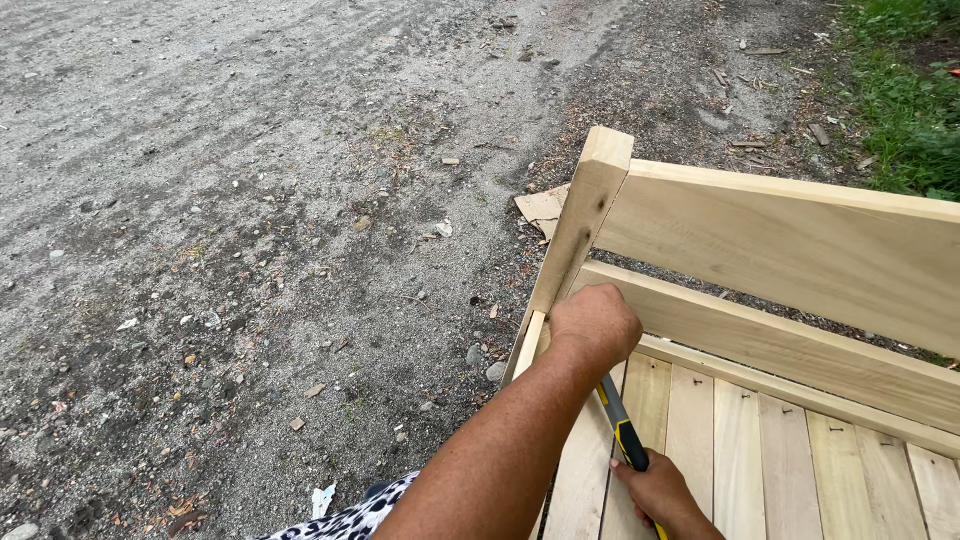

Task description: The person hammers nails into the slatted wooden panels of a large wooden structure outdoors, working along the slats and around the frame. They hold a small wood block in one hand while driving nails with a claw hammer, repositioning repeatedly along the boards and at the corner joints.

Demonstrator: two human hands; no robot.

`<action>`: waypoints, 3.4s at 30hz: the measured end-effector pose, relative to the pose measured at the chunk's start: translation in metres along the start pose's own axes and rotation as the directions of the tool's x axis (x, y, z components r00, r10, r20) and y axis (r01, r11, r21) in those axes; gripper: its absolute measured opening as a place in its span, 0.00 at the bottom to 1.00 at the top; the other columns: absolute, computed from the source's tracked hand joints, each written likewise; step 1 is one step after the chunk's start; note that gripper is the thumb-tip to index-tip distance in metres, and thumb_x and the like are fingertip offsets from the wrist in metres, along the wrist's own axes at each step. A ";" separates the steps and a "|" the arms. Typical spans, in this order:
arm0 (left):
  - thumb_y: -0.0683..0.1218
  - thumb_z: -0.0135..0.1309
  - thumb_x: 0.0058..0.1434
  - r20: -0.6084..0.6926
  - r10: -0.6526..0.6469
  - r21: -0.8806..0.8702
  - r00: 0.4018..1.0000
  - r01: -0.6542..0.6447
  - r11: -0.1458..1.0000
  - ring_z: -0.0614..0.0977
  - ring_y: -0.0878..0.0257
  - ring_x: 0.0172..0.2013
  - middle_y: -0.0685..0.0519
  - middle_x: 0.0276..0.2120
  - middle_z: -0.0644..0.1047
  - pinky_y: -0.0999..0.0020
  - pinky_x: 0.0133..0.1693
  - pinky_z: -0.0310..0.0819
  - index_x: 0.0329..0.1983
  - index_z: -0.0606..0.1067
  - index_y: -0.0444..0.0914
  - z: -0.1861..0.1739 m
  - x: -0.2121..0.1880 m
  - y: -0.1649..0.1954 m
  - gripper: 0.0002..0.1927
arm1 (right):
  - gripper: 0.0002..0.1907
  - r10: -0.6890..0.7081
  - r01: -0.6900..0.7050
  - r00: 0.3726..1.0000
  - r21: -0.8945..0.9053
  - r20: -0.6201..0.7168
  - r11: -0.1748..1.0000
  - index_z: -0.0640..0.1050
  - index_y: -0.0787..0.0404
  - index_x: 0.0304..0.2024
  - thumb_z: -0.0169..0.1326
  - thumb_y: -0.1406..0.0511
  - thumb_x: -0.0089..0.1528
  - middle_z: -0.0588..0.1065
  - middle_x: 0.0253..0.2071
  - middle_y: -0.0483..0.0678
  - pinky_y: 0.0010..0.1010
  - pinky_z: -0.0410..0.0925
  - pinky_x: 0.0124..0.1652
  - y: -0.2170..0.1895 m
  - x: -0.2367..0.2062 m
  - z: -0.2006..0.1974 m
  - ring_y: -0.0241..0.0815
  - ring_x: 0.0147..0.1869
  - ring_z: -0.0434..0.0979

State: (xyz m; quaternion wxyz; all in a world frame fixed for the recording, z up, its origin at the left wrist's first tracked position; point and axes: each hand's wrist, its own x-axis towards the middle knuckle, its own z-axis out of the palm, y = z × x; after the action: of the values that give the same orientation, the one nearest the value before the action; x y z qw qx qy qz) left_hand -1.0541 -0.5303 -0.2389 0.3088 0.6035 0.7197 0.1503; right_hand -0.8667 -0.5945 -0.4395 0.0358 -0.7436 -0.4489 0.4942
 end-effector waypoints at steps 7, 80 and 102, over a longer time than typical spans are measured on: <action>0.45 0.52 0.60 -0.020 0.057 -0.016 0.998 -0.057 0.998 0.85 0.50 0.46 0.42 0.42 0.83 0.57 0.49 0.79 0.44 0.80 0.35 0.000 -0.006 -0.006 0.13 | 0.23 -0.045 0.041 0.997 -0.053 -0.064 0.998 0.77 0.66 0.50 0.64 0.56 0.62 0.68 0.15 0.47 0.37 0.62 0.18 0.009 0.003 0.002 0.43 0.13 0.65; 0.52 0.51 0.64 0.541 0.273 0.613 0.795 -0.596 0.519 0.84 0.47 0.44 0.46 0.47 0.82 0.39 0.46 0.65 0.52 0.81 0.39 0.063 -0.046 0.020 0.19 | 0.28 -0.119 0.119 0.984 -0.005 -0.136 0.993 0.81 0.62 0.53 0.64 0.52 0.56 0.80 0.54 0.64 0.49 0.72 0.52 0.017 0.025 -0.031 0.61 0.58 0.78; 0.52 0.49 0.66 0.523 0.272 0.609 0.808 -0.577 0.545 0.83 0.43 0.44 0.43 0.47 0.82 0.41 0.46 0.64 0.53 0.81 0.38 0.062 -0.040 0.018 0.20 | 0.30 -0.143 0.098 0.983 -0.332 -0.115 0.938 0.80 0.62 0.55 0.58 0.46 0.62 0.78 0.58 0.57 0.36 0.67 0.63 -0.001 0.025 -0.036 0.49 0.67 0.75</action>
State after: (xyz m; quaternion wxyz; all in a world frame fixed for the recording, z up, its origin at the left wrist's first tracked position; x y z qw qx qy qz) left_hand -0.9977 -0.5747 -0.2651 0.1163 0.8501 0.4725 -0.2011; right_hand -0.8365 -0.5621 -0.4382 -0.0260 -0.7426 -0.5653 0.3581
